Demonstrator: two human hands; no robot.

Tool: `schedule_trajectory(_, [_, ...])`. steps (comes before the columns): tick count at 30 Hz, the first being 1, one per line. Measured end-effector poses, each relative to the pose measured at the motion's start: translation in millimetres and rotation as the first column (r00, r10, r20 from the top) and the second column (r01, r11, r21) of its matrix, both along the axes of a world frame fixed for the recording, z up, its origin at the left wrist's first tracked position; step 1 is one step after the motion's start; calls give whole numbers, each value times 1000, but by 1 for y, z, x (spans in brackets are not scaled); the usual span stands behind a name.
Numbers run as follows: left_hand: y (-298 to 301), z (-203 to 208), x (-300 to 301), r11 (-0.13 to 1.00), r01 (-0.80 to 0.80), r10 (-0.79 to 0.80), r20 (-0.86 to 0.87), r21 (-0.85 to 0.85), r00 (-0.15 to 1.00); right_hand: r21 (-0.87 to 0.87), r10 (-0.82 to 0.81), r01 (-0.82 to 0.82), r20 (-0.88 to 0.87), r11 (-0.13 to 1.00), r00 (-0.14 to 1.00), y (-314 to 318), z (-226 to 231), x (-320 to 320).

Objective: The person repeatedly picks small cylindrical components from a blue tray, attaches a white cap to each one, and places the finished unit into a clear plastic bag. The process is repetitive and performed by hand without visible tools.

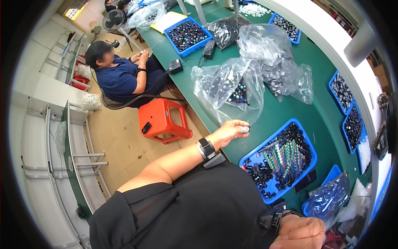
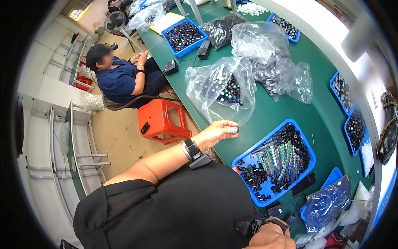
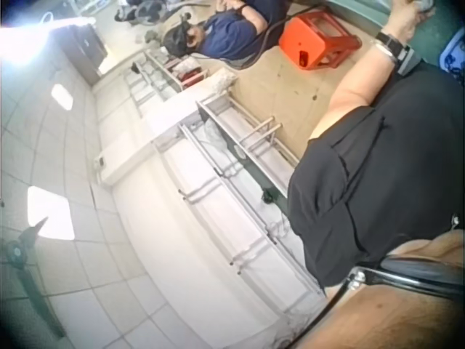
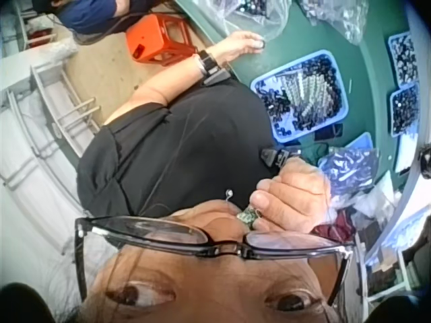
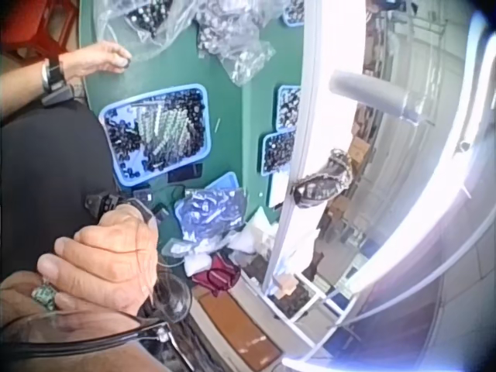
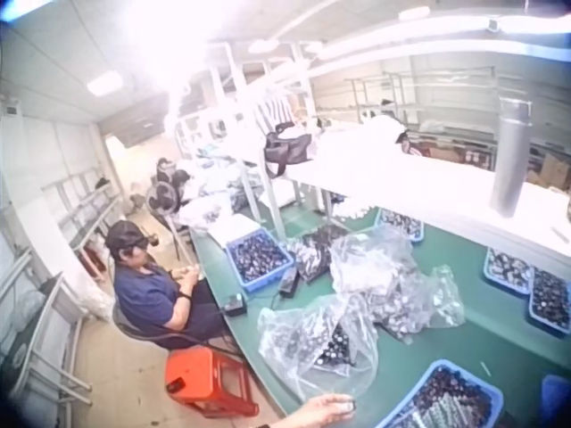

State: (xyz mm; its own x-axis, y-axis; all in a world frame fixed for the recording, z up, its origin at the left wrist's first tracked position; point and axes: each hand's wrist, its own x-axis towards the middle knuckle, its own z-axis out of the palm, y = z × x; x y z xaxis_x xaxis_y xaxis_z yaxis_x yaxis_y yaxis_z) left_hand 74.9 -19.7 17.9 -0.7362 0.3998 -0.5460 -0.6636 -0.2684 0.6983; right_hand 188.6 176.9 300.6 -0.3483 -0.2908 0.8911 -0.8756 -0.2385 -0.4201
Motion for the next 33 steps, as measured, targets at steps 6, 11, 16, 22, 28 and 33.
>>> schedule_trajectory(6, [1,-3,1,1000,-4,4,12,16,1000,-29,-8,8,-18,1000,1000,-5,-1,2])
schedule_trajectory(11, [-3,-4,4,1000,-17,16,32,23,999,30,77,-82,133,996,988,1,3,5])
schedule_trajectory(16, [-8,-8,5,998,-53,53,18,30,998,-27,4,-3,51,1000,999,-4,-5,5])
schedule_trajectory(22, [-6,-8,1,994,-55,54,11,90,998,127,204,-228,180,965,962,10,-21,-7])
schedule_trajectory(28, [-16,-3,2,989,-102,104,-12,112,995,124,-245,272,846,954,474,-20,-96,-33])
schedule_trajectory(33, [-18,14,-8,991,-50,61,-91,123,994,71,-122,262,975,962,184,-17,-172,-52])
